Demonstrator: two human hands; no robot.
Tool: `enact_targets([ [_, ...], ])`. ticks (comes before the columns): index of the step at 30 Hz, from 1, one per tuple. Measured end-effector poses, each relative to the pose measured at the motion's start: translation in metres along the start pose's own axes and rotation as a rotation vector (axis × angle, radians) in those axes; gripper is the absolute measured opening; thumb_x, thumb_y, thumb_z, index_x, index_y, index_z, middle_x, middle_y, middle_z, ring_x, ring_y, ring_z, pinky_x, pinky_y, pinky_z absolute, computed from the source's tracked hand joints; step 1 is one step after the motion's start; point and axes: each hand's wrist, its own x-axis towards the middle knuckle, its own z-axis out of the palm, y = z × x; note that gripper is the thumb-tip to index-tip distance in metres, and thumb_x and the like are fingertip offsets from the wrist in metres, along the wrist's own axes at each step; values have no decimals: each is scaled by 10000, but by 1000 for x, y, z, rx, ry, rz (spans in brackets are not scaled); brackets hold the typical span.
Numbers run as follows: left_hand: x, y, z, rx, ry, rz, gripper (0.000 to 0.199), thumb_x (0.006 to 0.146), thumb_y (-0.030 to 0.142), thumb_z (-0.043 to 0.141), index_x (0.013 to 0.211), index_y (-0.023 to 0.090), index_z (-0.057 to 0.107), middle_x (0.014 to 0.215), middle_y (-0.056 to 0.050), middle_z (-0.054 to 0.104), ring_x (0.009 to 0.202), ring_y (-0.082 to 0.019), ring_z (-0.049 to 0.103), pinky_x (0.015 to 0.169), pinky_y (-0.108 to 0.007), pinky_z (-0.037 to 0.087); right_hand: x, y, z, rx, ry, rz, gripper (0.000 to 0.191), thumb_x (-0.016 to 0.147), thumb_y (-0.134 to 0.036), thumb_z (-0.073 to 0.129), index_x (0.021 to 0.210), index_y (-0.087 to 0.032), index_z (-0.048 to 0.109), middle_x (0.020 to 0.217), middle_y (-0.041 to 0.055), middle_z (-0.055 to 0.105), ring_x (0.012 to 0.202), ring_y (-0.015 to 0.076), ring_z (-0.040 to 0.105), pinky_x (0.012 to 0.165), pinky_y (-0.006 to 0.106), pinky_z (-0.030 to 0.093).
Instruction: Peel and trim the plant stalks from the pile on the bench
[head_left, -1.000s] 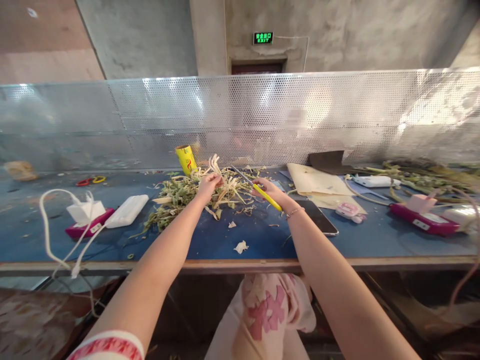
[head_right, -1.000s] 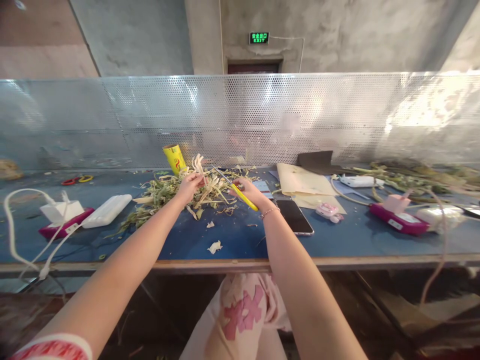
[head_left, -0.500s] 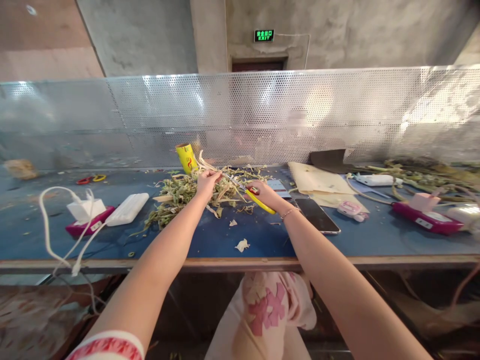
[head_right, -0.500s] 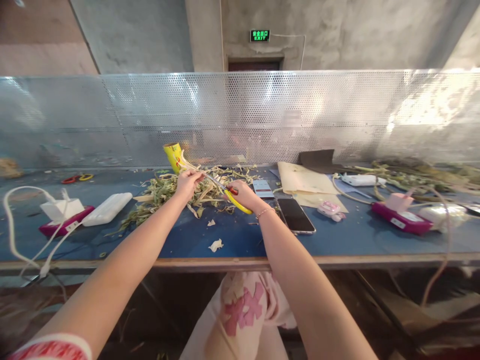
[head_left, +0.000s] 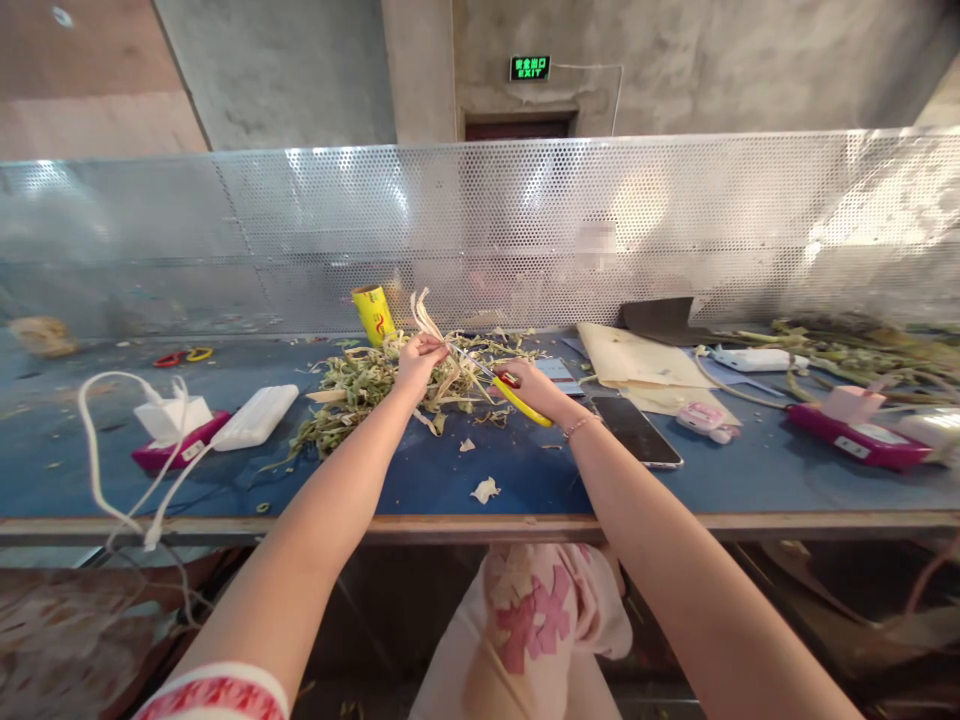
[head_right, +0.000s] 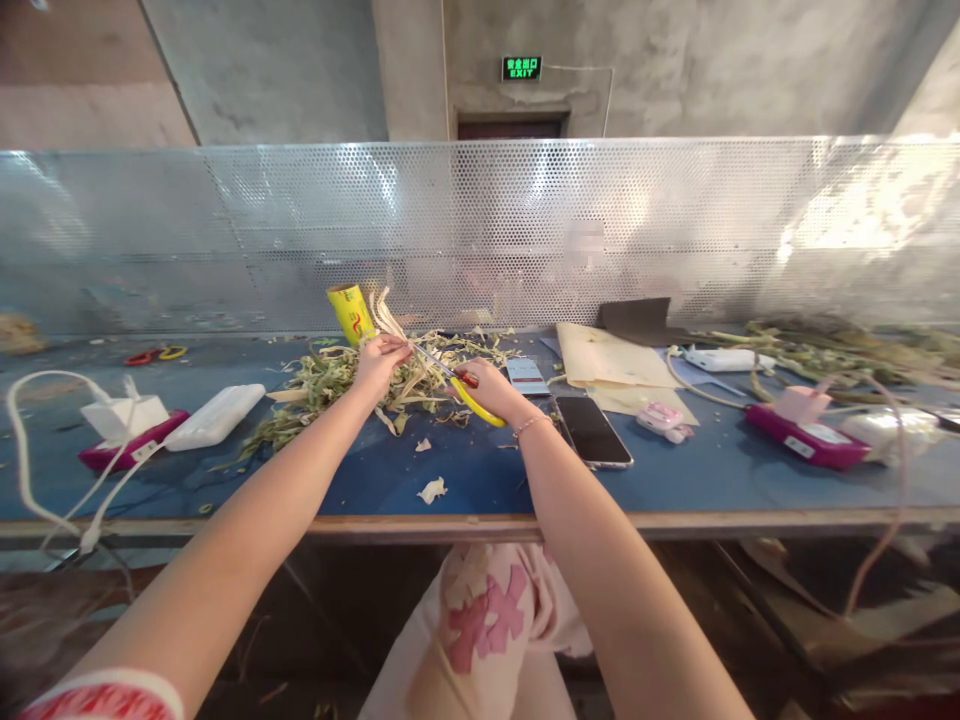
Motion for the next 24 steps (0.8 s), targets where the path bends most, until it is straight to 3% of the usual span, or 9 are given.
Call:
enact_targets([
  [9, 4, -11, -3, 49, -45, 15, 215, 519, 168, 689, 665, 147, 534, 616, 4, 601, 601, -112, 581, 650, -274, 467, 2, 4, 1, 17, 2, -24, 339, 664, -410, 646, 902, -169, 649, 911, 93, 584, 880, 196, 553, 774, 343, 468],
  [24, -3, -1, 5, -100, 28, -127, 205, 533, 99, 665, 635, 147, 494, 570, 25, 576, 547, -84, 565, 637, -253, 482, 4, 3, 0, 41, -19, -15, 320, 653, -383, 660, 886, -163, 664, 909, 100, 602, 897, 215, 559, 722, 332, 488],
])
